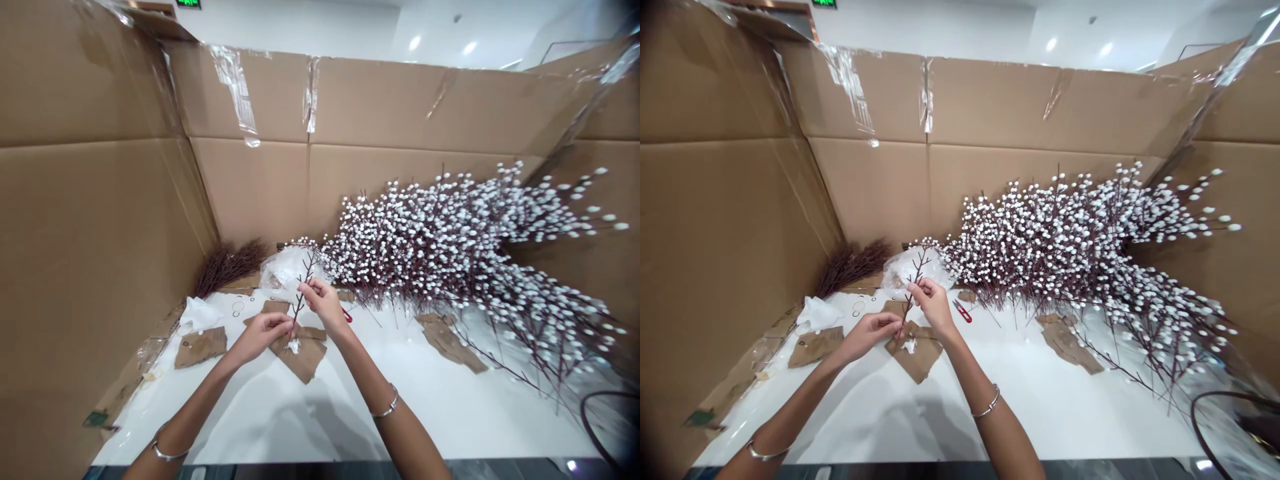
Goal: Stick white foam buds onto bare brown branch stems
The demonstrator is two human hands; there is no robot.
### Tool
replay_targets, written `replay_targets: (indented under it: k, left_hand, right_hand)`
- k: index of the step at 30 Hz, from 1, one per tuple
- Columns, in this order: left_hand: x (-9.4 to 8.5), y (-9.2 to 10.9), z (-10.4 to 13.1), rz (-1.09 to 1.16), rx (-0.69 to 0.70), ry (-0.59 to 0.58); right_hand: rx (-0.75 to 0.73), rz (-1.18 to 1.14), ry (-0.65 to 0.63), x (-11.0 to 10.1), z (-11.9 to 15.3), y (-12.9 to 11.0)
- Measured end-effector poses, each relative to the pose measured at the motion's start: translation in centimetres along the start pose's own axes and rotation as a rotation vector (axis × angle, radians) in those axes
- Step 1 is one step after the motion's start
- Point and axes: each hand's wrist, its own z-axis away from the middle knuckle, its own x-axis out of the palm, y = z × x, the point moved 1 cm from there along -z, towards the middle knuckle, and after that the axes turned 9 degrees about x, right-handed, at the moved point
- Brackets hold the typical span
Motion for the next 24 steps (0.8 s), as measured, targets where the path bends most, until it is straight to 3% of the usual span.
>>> replay_targets:
  k: [7, 12, 17, 24]
  left_hand:
    - [-0.7, -1.7, -0.2, -0.023, -0.015, 0.042]
    - [-2.1, -4.3, -1.1, -0.058, 0.021, 0.231]
    - [-2.9, -6.5, -1.3, -0.061, 0.024, 0.342]
    - [-3.4, -8.1, -0.8, -0.038, 0.019, 0.394]
  right_hand:
    - [0.003, 0.027, -0.03, 0.4, -0.9, 0.8]
    - [-0.041, 0.592, 0.049, -2.0, -0.1, 3.2]
    - [0.036, 0.871, 0.1, -5.0, 1.8, 7.5]
    - [0.097, 1.052, 0.073, -6.6, 2.5, 11.1]
